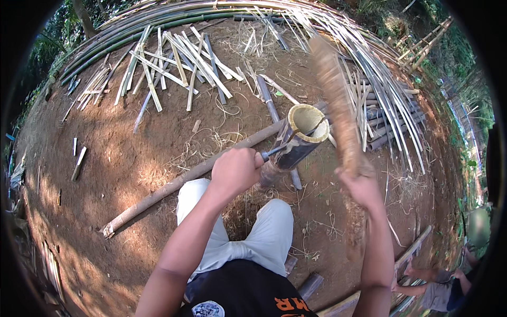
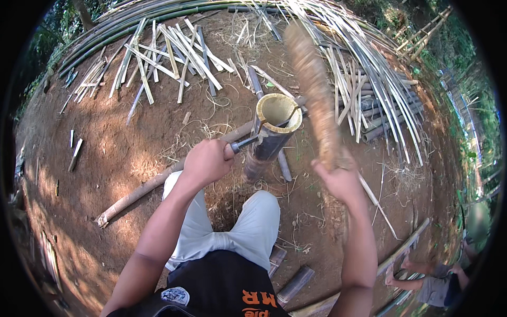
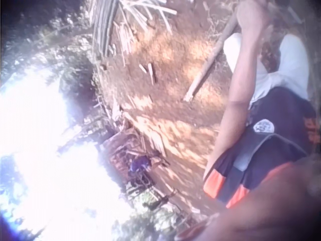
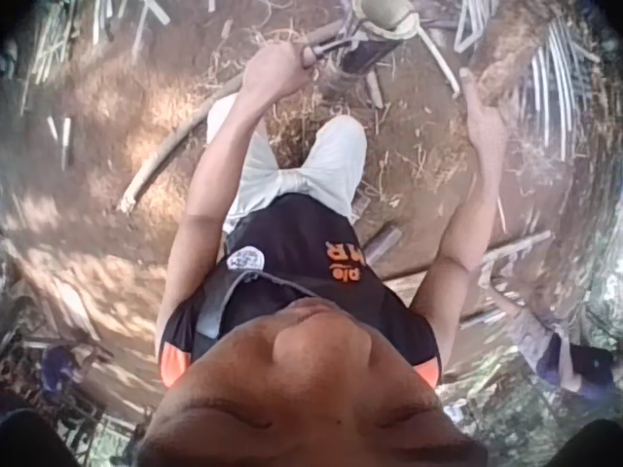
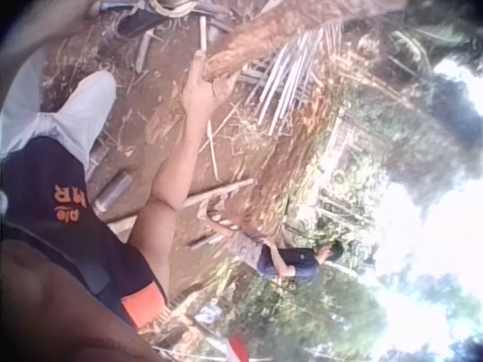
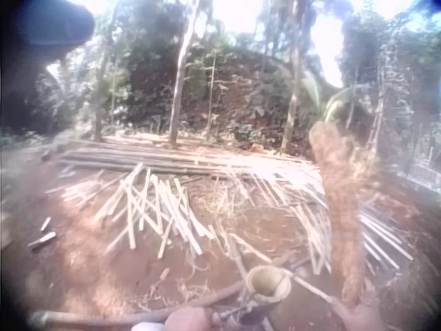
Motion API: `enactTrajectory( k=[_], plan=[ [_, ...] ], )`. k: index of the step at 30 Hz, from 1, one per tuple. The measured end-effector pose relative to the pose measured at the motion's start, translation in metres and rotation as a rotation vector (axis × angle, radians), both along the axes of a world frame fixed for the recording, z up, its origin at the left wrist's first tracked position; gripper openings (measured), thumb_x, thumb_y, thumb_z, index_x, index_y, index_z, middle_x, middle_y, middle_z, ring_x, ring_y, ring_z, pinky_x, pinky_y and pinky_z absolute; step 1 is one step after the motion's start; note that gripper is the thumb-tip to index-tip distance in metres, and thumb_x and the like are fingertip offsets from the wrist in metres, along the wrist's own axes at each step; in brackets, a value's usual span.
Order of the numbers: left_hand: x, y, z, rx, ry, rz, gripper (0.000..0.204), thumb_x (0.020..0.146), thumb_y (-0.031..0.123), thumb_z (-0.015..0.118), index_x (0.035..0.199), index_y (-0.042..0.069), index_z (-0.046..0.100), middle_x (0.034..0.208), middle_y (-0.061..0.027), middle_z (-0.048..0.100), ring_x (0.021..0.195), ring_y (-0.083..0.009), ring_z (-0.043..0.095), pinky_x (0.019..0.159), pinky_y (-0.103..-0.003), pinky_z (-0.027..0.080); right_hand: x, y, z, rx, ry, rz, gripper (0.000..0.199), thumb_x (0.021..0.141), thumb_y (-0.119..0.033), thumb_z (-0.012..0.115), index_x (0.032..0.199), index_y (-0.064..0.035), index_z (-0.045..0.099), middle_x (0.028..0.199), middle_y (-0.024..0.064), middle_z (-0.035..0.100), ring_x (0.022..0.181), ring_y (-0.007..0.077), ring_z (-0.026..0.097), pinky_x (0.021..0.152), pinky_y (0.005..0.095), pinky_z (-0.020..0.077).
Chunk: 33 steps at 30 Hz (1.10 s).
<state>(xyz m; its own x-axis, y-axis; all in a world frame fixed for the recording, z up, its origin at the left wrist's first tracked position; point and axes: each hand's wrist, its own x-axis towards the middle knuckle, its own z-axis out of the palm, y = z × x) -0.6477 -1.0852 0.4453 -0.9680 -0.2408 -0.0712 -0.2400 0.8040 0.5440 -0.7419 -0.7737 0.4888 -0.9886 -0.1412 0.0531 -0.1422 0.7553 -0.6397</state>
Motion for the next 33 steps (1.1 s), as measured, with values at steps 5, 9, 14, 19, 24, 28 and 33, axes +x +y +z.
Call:
enactTrajectory(
  k=[5,9,14,19,24,28,33],
  plan=[
    [0.012,0.002,0.037,-0.120,-0.078,-0.012,0.018,0.086,0.020,0.066,0.086,0.004,0.074,0.083,-0.0204,0.073,0.080,-0.0394,0.073,0.077,-0.050,0.058,-0.004,-0.017,0.024,0.224,-0.328,0.140,0.066,0.087,-0.033,0.079,0.137,0.0044,0.055,0.112,0.0192,0.073,0.109,0.0278,0.069,0.102,0.0354,0.0498],
    [0.008,0.002,0.030,-0.123,-0.090,0.024,0.020,0.089,0.022,0.066,0.085,0.003,0.074,0.084,-0.0199,0.073,0.082,-0.0386,0.073,0.077,-0.050,0.058,0.000,0.002,0.017,-0.057,-0.174,0.109,0.067,0.085,-0.031,0.082,0.136,0.0047,0.055,0.113,0.0182,0.073,0.103,0.0257,0.070,0.095,0.0355,0.0532],
    [0.018,-0.013,0.021,-0.153,-0.076,0.085,0.022,0.085,0.024,0.066,0.084,0.003,0.073,0.079,-0.0225,0.071,0.078,-0.0405,0.072,0.076,-0.051,0.058,0.028,-0.004,0.117,-0.361,0.284,-0.009,0.040,0.094,-0.035,0.075,0.112,0.0006,0.066,0.092,0.0082,0.068,0.075,0.0144,0.065,0.066,0.0296,0.0531],
    [0.015,-0.009,0.024,-0.166,-0.052,0.091,0.023,0.085,0.024,0.064,0.079,0.002,0.072,0.073,-0.0228,0.069,0.074,-0.0418,0.071,0.074,-0.051,0.058,0.020,0.005,0.115,-0.391,0.265,-0.068,0.047,0.098,-0.044,0.066,0.112,0.0012,0.068,0.097,0.0097,0.068,0.083,0.0158,0.065,0.080,0.0302,0.0516],
    [0.016,-0.003,0.037,-0.238,-0.060,0.049,0.021,0.085,0.020,0.061,0.079,0.003,0.071,0.072,-0.0223,0.069,0.072,-0.0423,0.070,0.072,-0.051,0.058,0.020,-0.011,-0.039,0.477,-0.329,0.146,0.056,0.090,-0.059,0.064,0.123,-0.0146,0.076,0.163,0.0202,0.035,0.154,0.0351,0.024,0.127,0.0373,0.0184],
    [0.020,-0.027,0.032,-0.280,-0.051,0.084,0.015,0.081,0.018,0.064,0.079,0.004,0.072,0.075,-0.0220,0.069,0.074,-0.0419,0.070,0.075,-0.051,0.058,0.029,-0.012,-0.026,0.338,-0.312,0.147,0.063,0.089,-0.054,0.070,0.129,-0.0064,0.069,0.136,0.0161,0.060,0.139,0.0281,0.046,0.120,0.0364,0.0295],
    [0.031,-0.040,0.029,-0.332,-0.060,0.139,0.019,0.081,0.021,0.069,0.080,0.003,0.072,0.079,-0.0230,0.071,0.078,-0.0403,0.072,0.076,-0.049,0.058,0.040,-0.025,0.031,-0.309,0.012,0.134,0.084,0.083,-0.037,0.085,0.146,0.0036,0.047,0.129,0.0195,0.061,0.116,0.0257,0.064,0.097,0.0369,0.0525]
  ],
)
